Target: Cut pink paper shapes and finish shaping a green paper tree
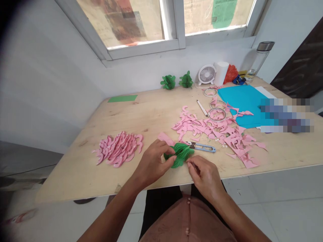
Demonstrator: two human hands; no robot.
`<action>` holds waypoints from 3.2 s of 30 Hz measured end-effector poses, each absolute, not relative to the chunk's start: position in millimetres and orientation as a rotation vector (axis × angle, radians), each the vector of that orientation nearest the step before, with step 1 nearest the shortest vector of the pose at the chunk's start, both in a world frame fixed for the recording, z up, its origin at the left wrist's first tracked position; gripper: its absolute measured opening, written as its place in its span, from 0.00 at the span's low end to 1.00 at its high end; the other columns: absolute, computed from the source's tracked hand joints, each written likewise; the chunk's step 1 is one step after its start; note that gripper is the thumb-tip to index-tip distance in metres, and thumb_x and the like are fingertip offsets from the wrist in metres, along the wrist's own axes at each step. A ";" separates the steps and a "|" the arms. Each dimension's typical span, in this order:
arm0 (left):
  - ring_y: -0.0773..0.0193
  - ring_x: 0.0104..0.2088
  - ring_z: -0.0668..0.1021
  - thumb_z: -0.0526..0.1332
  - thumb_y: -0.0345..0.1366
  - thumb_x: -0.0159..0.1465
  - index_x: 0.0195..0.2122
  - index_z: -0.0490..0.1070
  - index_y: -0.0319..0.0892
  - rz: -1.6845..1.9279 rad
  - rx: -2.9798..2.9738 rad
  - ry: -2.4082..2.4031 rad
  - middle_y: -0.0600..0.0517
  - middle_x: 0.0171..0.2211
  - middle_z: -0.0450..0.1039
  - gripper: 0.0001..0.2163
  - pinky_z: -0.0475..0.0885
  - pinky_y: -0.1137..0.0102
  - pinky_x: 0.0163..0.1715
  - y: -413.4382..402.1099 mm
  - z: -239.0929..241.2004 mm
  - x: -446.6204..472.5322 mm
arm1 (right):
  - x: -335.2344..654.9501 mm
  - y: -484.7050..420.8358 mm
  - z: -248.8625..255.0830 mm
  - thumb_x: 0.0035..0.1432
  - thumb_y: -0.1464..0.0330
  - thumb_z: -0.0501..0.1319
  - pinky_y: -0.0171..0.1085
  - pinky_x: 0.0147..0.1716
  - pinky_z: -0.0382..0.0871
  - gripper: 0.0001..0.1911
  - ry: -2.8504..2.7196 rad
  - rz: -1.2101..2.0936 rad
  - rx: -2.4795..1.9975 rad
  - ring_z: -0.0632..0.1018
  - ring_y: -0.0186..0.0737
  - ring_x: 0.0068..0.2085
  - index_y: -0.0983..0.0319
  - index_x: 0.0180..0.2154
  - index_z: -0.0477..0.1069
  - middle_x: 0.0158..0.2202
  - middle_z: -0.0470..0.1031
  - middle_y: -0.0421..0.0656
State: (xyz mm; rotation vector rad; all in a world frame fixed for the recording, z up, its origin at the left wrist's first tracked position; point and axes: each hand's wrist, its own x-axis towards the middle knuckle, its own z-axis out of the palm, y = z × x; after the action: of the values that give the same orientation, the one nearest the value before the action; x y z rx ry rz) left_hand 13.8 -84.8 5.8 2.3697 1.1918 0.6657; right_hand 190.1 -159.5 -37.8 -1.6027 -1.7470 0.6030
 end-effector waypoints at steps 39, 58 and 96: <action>0.67 0.24 0.72 0.58 0.32 0.52 0.23 0.72 0.40 0.668 1.884 1.302 0.53 0.22 0.73 0.04 0.67 0.72 0.25 -73.5 -12.3 9.0 | 187.9 -157.2 -31.7 0.61 0.68 0.52 0.34 0.29 0.66 0.11 -1.737 0.603 -1.538 0.74 0.37 0.29 0.61 0.33 0.72 0.29 0.75 0.42; 0.66 0.27 0.72 0.57 0.29 0.54 0.24 0.70 0.43 0.527 2.104 1.051 0.54 0.24 0.72 0.05 0.67 0.73 0.27 -102.8 30.1 3.5 | 180.5 -160.0 -12.3 0.59 0.69 0.56 0.33 0.26 0.65 0.10 -1.723 0.692 -1.395 0.70 0.34 0.27 0.60 0.43 0.70 0.34 0.74 0.43; 0.64 0.32 0.72 0.57 0.28 0.56 0.27 0.69 0.42 0.742 2.138 1.332 0.53 0.27 0.73 0.04 0.66 0.68 0.33 -96.8 9.0 10.8 | 177.3 -161.7 -40.3 0.61 0.69 0.54 0.33 0.28 0.62 0.07 -1.582 0.692 -1.498 0.70 0.34 0.29 0.61 0.34 0.71 0.28 0.70 0.40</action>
State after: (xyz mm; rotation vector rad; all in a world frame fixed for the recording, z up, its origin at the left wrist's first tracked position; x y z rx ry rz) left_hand 10.8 -96.8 9.0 2.1378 1.3317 0.7423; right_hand 177.3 -161.7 -40.3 -1.4983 -1.5815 0.6923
